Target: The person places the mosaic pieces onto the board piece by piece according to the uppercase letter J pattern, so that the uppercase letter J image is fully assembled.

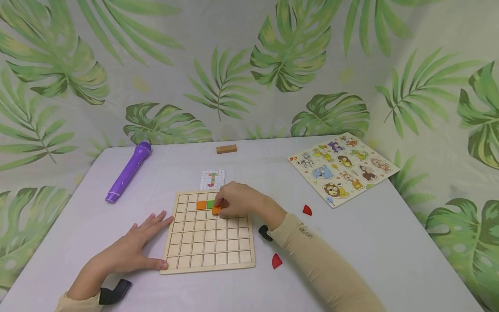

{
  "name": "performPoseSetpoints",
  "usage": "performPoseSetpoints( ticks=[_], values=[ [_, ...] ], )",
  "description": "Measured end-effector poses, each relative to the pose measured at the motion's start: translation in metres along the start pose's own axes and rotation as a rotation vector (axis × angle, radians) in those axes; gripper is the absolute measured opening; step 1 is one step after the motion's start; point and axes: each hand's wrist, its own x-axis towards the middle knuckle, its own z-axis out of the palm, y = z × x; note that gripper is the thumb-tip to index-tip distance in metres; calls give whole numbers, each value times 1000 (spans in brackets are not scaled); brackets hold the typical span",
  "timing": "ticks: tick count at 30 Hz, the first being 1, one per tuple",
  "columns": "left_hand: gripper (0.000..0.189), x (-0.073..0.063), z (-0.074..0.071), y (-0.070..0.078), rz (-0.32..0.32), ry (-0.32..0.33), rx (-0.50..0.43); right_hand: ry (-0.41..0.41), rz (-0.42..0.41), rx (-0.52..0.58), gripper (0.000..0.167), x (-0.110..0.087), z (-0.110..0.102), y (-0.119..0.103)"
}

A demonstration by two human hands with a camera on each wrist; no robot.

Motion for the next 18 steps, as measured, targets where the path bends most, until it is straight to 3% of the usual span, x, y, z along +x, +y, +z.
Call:
performPoseSetpoints(
  ticks=[6, 18],
  values=[
    [121, 0, 0, 1, 4, 4, 1, -1, -36, -47, 19, 4, 5, -3],
    [121, 0, -1, 0, 1, -1, 7, -14, -80, -35, 17, 8, 7, -6]
  ],
)
